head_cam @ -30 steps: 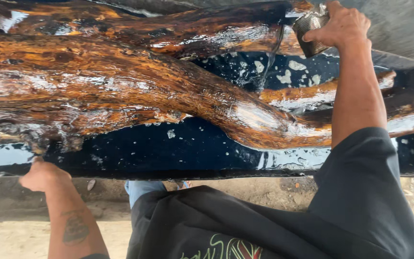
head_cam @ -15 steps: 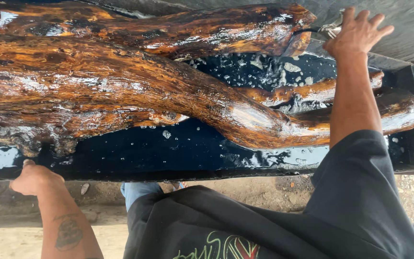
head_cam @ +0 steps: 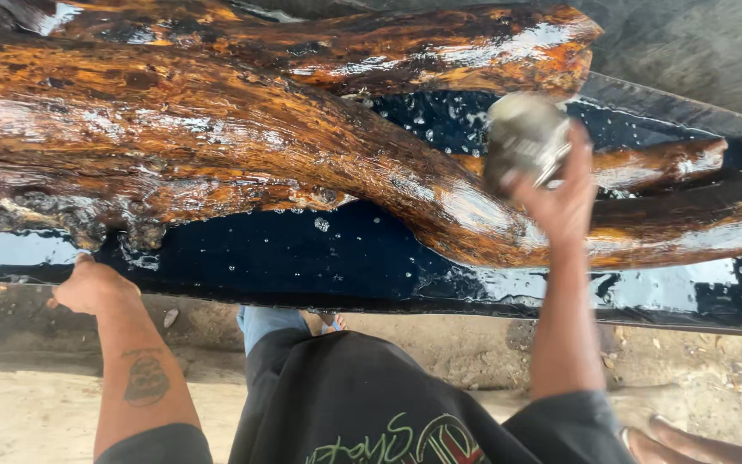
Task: The person pours dark stain from a metal cup over large wooden logs resting in a trough, then rubs the liquid into the wood by hand. They move along the logs, re-dipping the cup in the trough and spreading the stain over different sections.
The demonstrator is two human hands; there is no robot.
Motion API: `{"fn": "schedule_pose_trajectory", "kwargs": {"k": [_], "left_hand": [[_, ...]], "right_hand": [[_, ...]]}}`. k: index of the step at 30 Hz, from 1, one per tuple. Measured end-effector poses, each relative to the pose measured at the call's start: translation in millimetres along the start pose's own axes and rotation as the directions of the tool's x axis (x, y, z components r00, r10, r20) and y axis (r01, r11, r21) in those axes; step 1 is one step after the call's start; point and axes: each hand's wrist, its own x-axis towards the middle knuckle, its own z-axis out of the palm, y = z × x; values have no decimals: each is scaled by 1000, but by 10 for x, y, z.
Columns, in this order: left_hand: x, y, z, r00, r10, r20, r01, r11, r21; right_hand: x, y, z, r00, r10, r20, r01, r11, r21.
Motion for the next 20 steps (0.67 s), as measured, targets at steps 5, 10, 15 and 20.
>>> {"fn": "schedule_pose_trajectory", "kwargs": {"k": [5, 10, 15, 20], "left_hand": [[74, -21, 113, 1000, -17, -20, 18, 999, 36], [60, -127, 166, 989, 134, 68, -149, 935, 323], [-80, -96, 196, 992, 80, -93, -59, 976, 210], [-274, 51, 183, 991, 32, -130, -5, 979, 205]], "right_hand": [[-892, -853, 612, 942, -54, 332, -10, 982, 186], [-1182, -1071, 1203, 849, -236, 472, 207, 972, 113], [-1241, -848, 1621, 815, -139, 562, 214, 974, -69], [-1232, -590, 1980, 747, -45, 664, 255, 941, -222]]}}
